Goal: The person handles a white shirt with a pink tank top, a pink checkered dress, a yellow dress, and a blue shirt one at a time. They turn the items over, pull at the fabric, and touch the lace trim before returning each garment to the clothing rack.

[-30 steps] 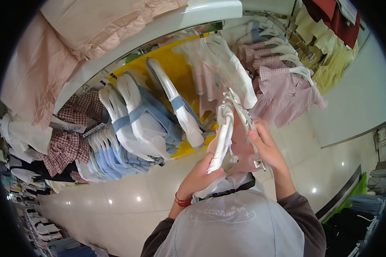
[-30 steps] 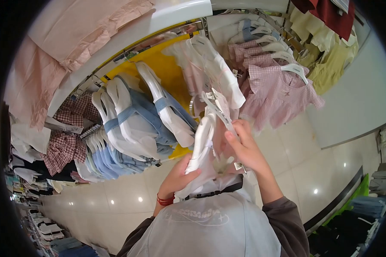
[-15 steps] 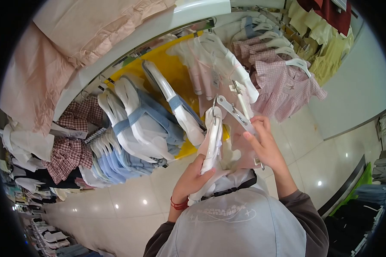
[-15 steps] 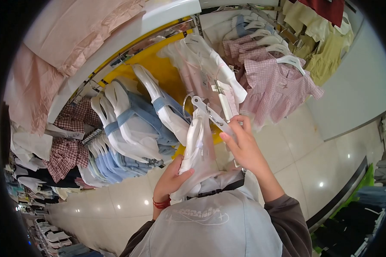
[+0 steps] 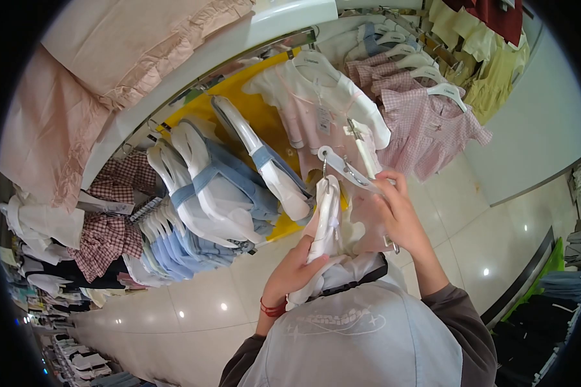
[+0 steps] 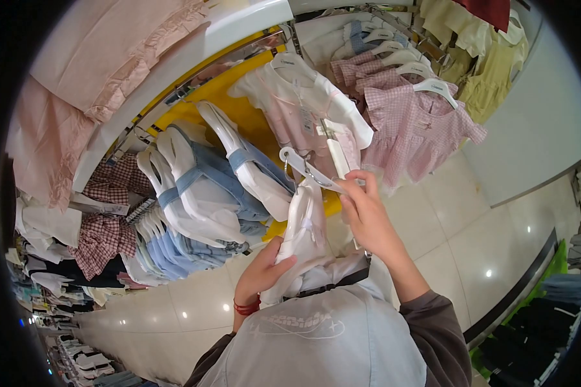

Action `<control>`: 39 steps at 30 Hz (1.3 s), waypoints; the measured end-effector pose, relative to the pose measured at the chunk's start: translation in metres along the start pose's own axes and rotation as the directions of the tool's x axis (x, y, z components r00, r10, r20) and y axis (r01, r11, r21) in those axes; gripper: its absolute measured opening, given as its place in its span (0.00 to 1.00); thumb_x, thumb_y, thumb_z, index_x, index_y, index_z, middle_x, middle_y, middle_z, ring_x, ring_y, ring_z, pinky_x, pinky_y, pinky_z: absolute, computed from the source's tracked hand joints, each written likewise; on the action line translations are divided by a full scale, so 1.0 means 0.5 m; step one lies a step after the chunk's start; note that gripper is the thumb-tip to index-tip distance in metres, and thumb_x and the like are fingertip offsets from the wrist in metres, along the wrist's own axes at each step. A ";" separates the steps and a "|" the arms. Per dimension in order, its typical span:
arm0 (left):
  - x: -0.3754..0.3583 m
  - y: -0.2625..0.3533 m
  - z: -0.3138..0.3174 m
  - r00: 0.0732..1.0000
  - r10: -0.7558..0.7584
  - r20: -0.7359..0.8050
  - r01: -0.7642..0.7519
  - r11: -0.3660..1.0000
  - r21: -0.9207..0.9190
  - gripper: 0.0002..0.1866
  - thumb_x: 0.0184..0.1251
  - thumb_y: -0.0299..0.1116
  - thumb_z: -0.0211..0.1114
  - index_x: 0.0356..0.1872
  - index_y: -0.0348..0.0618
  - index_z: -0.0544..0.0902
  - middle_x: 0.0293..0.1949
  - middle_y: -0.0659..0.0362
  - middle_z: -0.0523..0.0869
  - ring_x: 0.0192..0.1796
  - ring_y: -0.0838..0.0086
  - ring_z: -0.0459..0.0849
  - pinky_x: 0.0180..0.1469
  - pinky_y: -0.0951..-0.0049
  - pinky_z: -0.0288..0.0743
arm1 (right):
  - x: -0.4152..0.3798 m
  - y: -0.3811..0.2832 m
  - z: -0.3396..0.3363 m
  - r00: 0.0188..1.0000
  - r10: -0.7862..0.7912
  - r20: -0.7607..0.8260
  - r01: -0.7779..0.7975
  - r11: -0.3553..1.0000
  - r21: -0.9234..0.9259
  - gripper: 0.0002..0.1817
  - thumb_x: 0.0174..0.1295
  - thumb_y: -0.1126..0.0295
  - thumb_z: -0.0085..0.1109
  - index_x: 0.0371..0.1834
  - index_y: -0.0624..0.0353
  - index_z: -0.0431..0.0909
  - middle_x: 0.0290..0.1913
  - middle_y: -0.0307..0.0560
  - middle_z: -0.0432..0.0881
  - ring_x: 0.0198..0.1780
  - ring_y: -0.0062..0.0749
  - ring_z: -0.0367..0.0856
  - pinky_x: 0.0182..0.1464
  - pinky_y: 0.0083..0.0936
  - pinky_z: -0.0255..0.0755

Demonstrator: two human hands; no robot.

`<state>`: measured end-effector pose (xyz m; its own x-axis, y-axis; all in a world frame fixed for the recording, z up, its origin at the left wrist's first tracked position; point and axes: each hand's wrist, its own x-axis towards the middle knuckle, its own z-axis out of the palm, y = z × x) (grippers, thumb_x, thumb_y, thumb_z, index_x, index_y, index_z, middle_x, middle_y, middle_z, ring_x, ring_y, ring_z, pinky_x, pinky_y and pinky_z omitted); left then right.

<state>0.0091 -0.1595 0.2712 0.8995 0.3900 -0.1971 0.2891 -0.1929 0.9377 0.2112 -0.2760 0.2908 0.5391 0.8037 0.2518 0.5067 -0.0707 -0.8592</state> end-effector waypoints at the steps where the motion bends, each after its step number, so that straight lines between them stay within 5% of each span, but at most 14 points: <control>1: 0.002 -0.004 0.000 1.000 -0.027 0.012 0.028 0.999 -0.033 0.19 0.61 0.33 0.58 0.48 0.32 0.67 0.41 0.55 0.74 0.43 0.76 0.70 0.47 0.79 0.64 | 0.000 0.005 -0.001 1.000 -0.004 0.011 0.004 1.000 -0.007 0.13 0.60 0.77 0.43 0.48 0.59 0.70 0.51 0.51 0.62 0.40 0.37 0.71 0.45 0.27 0.65; 9: 0.043 -0.030 0.050 0.999 0.013 -0.044 -0.027 0.933 -0.360 0.23 0.61 0.33 0.57 0.54 0.32 0.64 0.48 0.55 0.71 0.50 0.75 0.68 0.54 0.77 0.61 | -0.004 0.033 0.029 0.998 -0.003 0.056 0.002 1.000 0.011 0.16 0.59 0.81 0.42 0.49 0.57 0.71 0.51 0.51 0.62 0.39 0.37 0.71 0.43 0.26 0.66; 18: 0.046 0.002 0.072 0.992 -0.128 -0.002 0.108 0.841 -0.530 0.22 0.61 0.32 0.56 0.54 0.33 0.63 0.47 0.57 0.72 0.47 0.78 0.70 0.50 0.78 0.64 | -0.004 0.071 0.080 0.997 -0.001 0.072 0.001 1.000 0.002 0.15 0.59 0.79 0.44 0.50 0.60 0.67 0.51 0.53 0.62 0.44 0.41 0.70 0.51 0.27 0.63; 23: 0.050 -0.009 0.126 0.994 -0.008 -0.108 -0.042 0.893 -0.449 0.21 0.61 0.28 0.56 0.53 0.34 0.62 0.42 0.58 0.72 0.43 0.81 0.70 0.46 0.80 0.66 | -0.011 0.095 0.110 0.997 -0.037 0.074 0.031 0.996 0.087 0.22 0.56 0.79 0.48 0.55 0.65 0.57 0.52 0.57 0.61 0.55 0.49 0.63 0.58 0.30 0.57; 26: 0.055 -0.008 0.144 0.982 -0.018 -0.187 -0.072 0.885 -0.460 0.18 0.61 0.27 0.57 0.48 0.33 0.62 0.37 0.58 0.73 0.38 0.80 0.73 0.39 0.80 0.68 | -0.015 0.088 0.121 0.989 0.090 0.114 -0.120 0.949 0.290 0.27 0.55 0.78 0.50 0.58 0.65 0.53 0.54 0.57 0.60 0.58 0.45 0.61 0.60 0.29 0.55; 29: 0.061 -0.014 0.157 0.959 0.039 -0.280 -0.152 0.906 -0.395 0.15 0.60 0.28 0.58 0.41 0.32 0.62 0.30 0.57 0.75 0.30 0.78 0.77 0.30 0.77 0.71 | -0.002 0.071 0.108 0.990 -0.041 0.133 0.003 0.961 0.278 0.28 0.57 0.74 0.50 0.60 0.65 0.53 0.56 0.56 0.59 0.61 0.42 0.59 0.61 0.29 0.53; 32: 0.067 -0.023 0.164 0.934 0.130 -0.332 -0.221 0.942 -0.252 0.17 0.60 0.30 0.60 0.40 0.32 0.62 0.30 0.54 0.75 0.29 0.75 0.77 0.30 0.75 0.71 | 0.011 0.074 0.075 0.910 0.021 0.415 -0.145 0.952 0.270 0.30 0.58 0.66 0.50 0.61 0.67 0.53 0.57 0.57 0.59 0.61 0.42 0.59 0.61 0.29 0.54; 35: 0.080 -0.054 0.172 0.931 0.140 -0.338 -0.223 0.950 -0.220 0.19 0.58 0.31 0.62 0.40 0.31 0.62 0.31 0.50 0.75 0.31 0.69 0.78 0.32 0.72 0.71 | 0.017 0.066 0.061 0.861 0.002 0.509 -0.159 0.951 0.266 0.31 0.59 0.61 0.51 0.60 0.66 0.53 0.55 0.55 0.61 0.57 0.38 0.63 0.58 0.28 0.57; 39: 0.097 -0.063 0.174 0.909 0.210 -0.361 -0.276 0.951 -0.141 0.23 0.56 0.31 0.63 0.44 0.29 0.61 0.35 0.46 0.76 0.36 0.61 0.79 0.37 0.68 0.71 | 0.030 0.025 0.056 0.853 0.075 0.516 -0.070 0.997 -0.029 0.34 0.56 0.57 0.54 0.59 0.68 0.54 0.52 0.61 0.64 0.54 0.45 0.67 0.56 0.31 0.61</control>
<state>0.0720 -0.2127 0.2074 0.7598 0.6387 0.1213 -0.0197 -0.1638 0.9863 0.2067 -0.2486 0.2715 0.1507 0.9854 -0.0790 0.4869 -0.1435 -0.8616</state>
